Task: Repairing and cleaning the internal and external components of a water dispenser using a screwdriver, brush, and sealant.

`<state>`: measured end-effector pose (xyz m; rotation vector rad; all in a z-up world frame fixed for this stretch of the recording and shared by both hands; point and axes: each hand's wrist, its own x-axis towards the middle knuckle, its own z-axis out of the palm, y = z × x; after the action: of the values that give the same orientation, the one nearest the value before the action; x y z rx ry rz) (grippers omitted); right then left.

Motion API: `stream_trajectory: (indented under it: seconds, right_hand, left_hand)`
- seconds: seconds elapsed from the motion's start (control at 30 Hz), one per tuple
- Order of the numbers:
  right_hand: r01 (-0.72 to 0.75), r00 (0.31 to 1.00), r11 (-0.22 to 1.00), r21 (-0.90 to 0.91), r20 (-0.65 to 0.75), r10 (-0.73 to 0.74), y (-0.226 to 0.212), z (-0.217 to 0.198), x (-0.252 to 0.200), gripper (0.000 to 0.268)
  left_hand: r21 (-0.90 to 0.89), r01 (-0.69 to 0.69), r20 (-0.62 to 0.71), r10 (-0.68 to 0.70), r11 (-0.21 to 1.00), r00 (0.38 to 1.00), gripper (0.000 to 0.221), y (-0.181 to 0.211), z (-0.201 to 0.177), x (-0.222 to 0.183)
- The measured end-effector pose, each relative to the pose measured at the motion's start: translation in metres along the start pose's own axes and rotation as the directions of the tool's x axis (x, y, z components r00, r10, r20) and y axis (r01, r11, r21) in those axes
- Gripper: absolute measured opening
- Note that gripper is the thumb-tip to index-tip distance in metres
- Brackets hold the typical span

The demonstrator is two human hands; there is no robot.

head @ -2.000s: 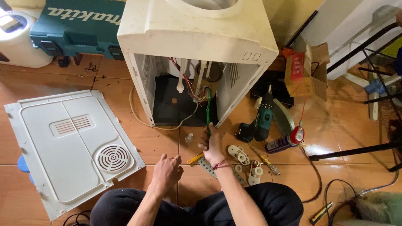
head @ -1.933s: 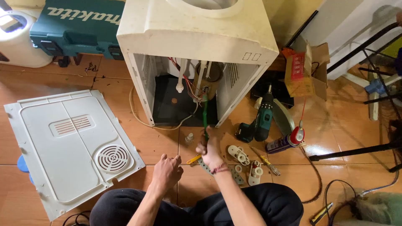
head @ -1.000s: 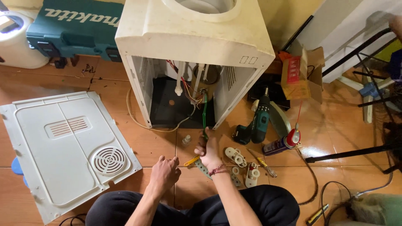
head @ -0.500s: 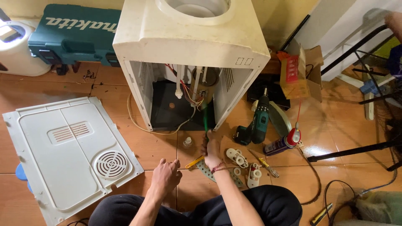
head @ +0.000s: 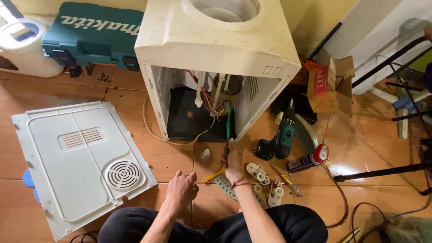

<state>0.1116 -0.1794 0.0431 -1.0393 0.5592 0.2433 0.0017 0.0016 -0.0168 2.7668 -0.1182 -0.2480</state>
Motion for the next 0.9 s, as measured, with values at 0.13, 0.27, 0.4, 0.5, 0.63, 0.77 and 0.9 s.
stream_trajectory:
  seconds: [0.13,0.27,0.4,0.5,0.63,0.77,0.9]
  right_hand:
    - [0.098,0.995,0.994,0.052,-0.034,-0.096,-0.015,0.005,-0.006,0.04]
    - [0.191,0.981,0.98,-0.06,0.041,-0.188,-0.04,0.021,-0.019,0.039]
    - [0.136,0.991,0.979,-0.153,0.024,-0.134,-0.03,0.017,-0.014,0.038]
    - [0.065,0.998,0.995,-0.071,-0.001,-0.065,-0.017,0.008,-0.017,0.037]
    - [0.072,0.995,0.996,-0.057,-0.062,-0.075,-0.028,0.015,-0.032,0.037]
    - [0.237,0.971,0.963,-0.13,0.024,-0.236,-0.046,0.026,-0.023,0.039]
    - [0.191,0.98,0.931,-0.31,0.002,-0.2,-0.059,0.04,-0.026,0.04]
  left_hand:
    - [-0.001,-0.036,-0.055,0.036,0.999,0.998,0.017,-0.002,0.003,-0.005]
    - [-0.008,-0.051,-0.047,0.05,0.999,0.998,0.015,0.0,-0.003,-0.004]
    - [-0.018,-0.054,-0.014,0.054,0.998,0.998,0.014,0.002,-0.011,-0.006]
    - [-0.013,-0.036,-0.025,0.036,0.999,0.999,0.015,-0.002,-0.002,-0.004]
    - [-0.023,-0.034,-0.045,0.033,0.999,0.998,0.017,-0.001,-0.002,-0.005]
    - [-0.02,-0.006,-0.018,0.005,1.0,1.0,0.018,0.001,-0.004,-0.004]
    - [-0.016,-0.015,-0.011,0.015,1.0,1.0,0.017,0.0,-0.007,-0.004]
